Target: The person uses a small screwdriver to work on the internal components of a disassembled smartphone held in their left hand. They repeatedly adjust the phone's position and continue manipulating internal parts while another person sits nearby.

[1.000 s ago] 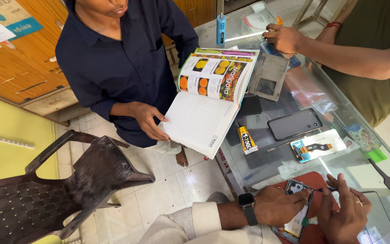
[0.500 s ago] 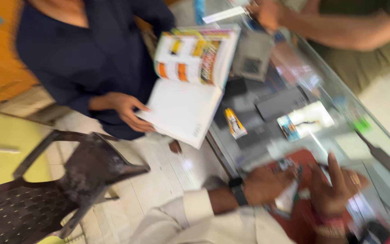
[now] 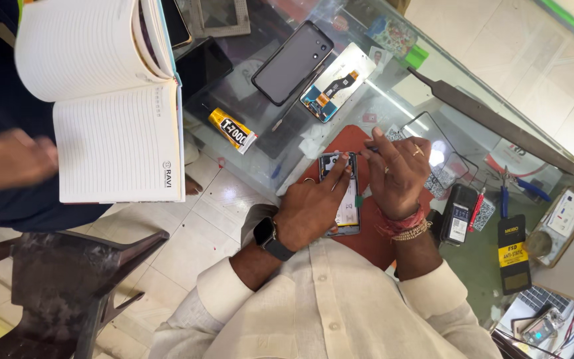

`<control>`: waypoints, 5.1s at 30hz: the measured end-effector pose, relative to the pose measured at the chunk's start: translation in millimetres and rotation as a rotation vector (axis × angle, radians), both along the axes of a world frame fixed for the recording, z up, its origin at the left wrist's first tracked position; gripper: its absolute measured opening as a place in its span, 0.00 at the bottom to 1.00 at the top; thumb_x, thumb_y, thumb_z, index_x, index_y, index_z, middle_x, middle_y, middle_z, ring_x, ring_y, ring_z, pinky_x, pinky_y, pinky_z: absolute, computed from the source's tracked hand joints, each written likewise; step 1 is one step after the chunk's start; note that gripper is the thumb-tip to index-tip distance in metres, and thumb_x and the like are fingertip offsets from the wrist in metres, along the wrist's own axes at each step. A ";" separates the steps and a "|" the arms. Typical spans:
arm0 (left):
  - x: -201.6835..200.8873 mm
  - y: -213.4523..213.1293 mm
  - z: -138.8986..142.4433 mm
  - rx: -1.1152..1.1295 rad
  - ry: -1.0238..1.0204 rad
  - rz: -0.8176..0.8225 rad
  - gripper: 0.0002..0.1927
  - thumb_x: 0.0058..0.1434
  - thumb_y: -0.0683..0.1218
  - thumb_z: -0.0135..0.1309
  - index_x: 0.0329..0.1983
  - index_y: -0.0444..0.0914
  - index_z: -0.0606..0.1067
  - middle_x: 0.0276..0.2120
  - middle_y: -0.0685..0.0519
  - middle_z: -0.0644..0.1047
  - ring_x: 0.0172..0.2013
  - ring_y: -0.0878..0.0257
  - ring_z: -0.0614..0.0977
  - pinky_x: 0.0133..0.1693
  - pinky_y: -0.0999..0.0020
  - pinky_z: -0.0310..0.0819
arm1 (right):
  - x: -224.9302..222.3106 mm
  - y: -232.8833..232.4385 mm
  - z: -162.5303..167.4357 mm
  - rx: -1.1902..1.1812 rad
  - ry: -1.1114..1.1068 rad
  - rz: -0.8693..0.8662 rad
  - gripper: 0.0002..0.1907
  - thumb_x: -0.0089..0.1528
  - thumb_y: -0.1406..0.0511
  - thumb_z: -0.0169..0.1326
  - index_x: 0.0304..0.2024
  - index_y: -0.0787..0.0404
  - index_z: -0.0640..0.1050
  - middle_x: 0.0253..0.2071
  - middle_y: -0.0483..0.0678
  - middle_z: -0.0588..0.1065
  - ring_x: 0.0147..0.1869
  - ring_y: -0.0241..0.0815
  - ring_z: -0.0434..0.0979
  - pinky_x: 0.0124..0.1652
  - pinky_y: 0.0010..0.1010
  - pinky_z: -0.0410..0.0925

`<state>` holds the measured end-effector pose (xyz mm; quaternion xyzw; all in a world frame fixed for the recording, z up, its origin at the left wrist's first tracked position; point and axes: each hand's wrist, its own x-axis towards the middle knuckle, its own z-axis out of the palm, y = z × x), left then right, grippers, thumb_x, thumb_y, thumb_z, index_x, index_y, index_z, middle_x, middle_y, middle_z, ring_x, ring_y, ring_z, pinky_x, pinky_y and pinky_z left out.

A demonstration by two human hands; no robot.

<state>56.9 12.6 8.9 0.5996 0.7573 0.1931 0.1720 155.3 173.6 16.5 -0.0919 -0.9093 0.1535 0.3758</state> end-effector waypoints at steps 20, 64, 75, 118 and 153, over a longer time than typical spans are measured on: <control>-1.1 12.6 3.9 -0.141 0.012 0.013 0.60 0.33 0.53 0.76 0.71 0.40 0.62 0.73 0.50 0.59 0.27 0.51 0.81 0.28 0.61 0.78 | 43.9 -28.9 -53.5 -0.641 0.048 -0.054 0.09 0.67 0.79 0.56 0.47 0.71 0.70 0.48 0.58 0.80 0.51 0.44 0.85 0.47 0.28 0.79; -14.0 23.2 -0.8 -0.165 -0.068 0.001 0.58 0.32 0.55 0.78 0.70 0.44 0.67 0.74 0.46 0.55 0.29 0.51 0.80 0.27 0.59 0.78 | 40.6 -12.3 -70.2 -0.876 0.047 -0.003 0.13 0.66 0.80 0.57 0.43 0.69 0.64 0.49 0.63 0.77 0.56 0.49 0.83 0.46 0.31 0.79; -13.4 22.8 -3.3 -0.137 -0.056 0.009 0.57 0.32 0.54 0.78 0.70 0.43 0.67 0.74 0.47 0.56 0.30 0.51 0.80 0.28 0.58 0.78 | 37.6 -8.2 -78.1 -0.934 0.079 0.007 0.14 0.66 0.82 0.56 0.44 0.69 0.64 0.49 0.63 0.76 0.57 0.50 0.82 0.49 0.33 0.79; -13.0 21.2 -4.5 -0.140 -0.050 -0.002 0.58 0.31 0.54 0.78 0.69 0.43 0.67 0.74 0.45 0.55 0.30 0.52 0.80 0.26 0.59 0.78 | 38.8 -3.4 -86.6 -1.080 0.115 -0.001 0.17 0.66 0.83 0.54 0.46 0.67 0.61 0.48 0.62 0.77 0.56 0.50 0.83 0.53 0.37 0.78; -8.4 12.7 2.9 -0.073 0.001 0.028 0.61 0.27 0.54 0.78 0.69 0.42 0.66 0.73 0.46 0.57 0.35 0.49 0.82 0.30 0.58 0.80 | 37.8 3.7 -83.4 -1.140 0.144 0.054 0.17 0.65 0.82 0.55 0.44 0.67 0.61 0.44 0.61 0.77 0.52 0.49 0.84 0.52 0.36 0.79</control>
